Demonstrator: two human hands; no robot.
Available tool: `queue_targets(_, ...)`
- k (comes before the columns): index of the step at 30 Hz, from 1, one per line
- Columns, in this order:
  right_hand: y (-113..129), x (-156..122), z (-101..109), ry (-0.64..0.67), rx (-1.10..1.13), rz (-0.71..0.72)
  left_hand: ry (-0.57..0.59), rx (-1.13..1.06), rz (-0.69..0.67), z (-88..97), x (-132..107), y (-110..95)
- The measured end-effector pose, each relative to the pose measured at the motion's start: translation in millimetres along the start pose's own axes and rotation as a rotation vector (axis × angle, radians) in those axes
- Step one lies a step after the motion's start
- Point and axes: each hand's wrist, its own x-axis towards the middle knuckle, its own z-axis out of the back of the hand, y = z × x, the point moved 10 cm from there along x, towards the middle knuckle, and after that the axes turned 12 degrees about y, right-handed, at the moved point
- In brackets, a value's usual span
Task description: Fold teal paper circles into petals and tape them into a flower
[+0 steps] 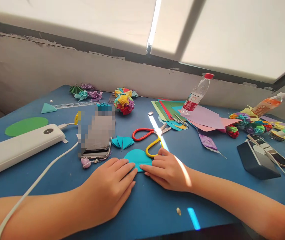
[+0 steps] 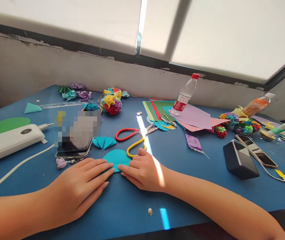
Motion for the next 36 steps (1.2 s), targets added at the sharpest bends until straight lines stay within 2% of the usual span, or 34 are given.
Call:
queue_targets(7,0,-1,-3,0.038,0.036,0.008,0.01,0.001,0.014,-11.1,-5,1)
queue_targets(13,-12,-1,-7,0.061,0.161,-0.073,0.063,-0.047,0.045,-9.1,2,9)
queue_targets(17,-5,-1,-2,0.018,0.067,-0.023,0.067,-0.026,0.003,-9.2,5,11)
queue_targets(20,-1,-2,-3,0.012,0.012,0.0,0.026,0.024,-0.011,-8.0,2,11)
queue_targets(24,-3,-2,-7,0.029,0.03,-0.024,-0.009,0.069,-0.033,-6.9,-3,8)
queue_targets(33,-7,-4,-8,0.01,0.069,-0.047,-0.005,0.096,-0.054,-3.6,3,5)
queue_targets(36,-7,-4,-7,0.004,0.092,-0.042,0.03,0.086,-0.05,-3.2,5,1)
